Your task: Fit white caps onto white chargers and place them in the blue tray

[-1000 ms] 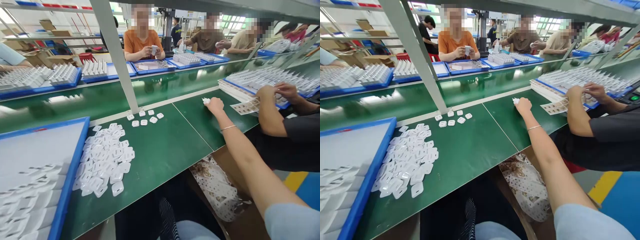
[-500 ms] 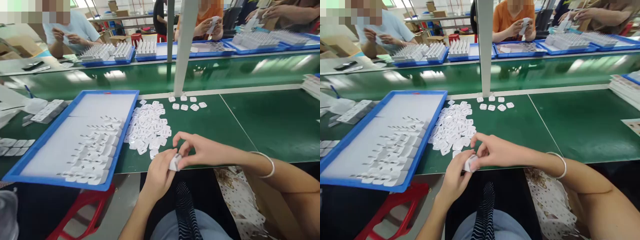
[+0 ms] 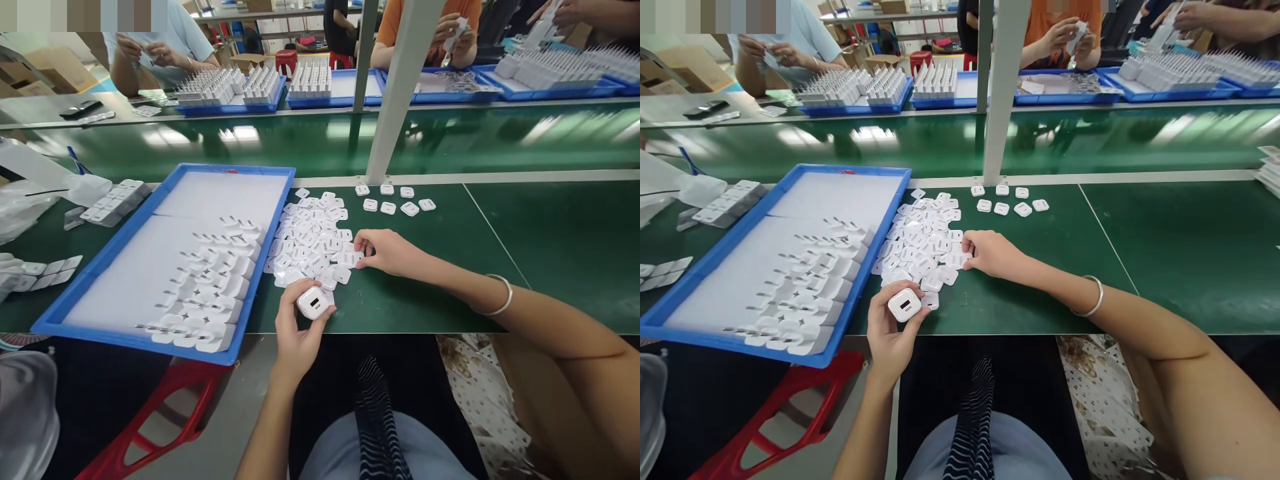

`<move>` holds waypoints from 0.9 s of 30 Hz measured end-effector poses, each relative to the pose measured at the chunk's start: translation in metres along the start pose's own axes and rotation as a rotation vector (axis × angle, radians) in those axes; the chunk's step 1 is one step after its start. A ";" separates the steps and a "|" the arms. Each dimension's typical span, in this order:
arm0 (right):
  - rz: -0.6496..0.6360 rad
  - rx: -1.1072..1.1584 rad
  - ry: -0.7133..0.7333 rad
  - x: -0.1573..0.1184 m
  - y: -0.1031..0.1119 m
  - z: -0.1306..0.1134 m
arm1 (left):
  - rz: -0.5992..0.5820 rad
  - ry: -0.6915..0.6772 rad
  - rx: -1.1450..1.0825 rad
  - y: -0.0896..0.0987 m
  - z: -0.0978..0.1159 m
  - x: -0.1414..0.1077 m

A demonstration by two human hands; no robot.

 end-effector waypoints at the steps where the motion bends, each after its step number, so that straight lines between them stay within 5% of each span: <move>1: 0.002 0.010 -0.011 -0.001 0.002 0.000 | -0.013 0.009 0.003 -0.002 -0.001 0.000; 10: -0.020 0.796 -0.083 -0.018 0.018 -0.023 | -0.176 -0.076 0.145 -0.025 0.015 0.005; 17: 0.216 0.638 0.102 -0.033 0.027 -0.057 | -0.081 -0.187 0.174 -0.029 0.019 0.010; 27: 0.137 0.957 0.043 -0.035 -0.009 -0.073 | -0.013 -0.224 0.258 -0.026 0.022 0.007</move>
Point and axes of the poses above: each hand's wrist, its own x-axis towards the middle knuckle, its own y-axis out of the back of the hand, z = x × y, the point moved 6 cm from there along x, towards the middle knuckle, and after that the axes turned 14 degrees about y, right-handed, at the moved point
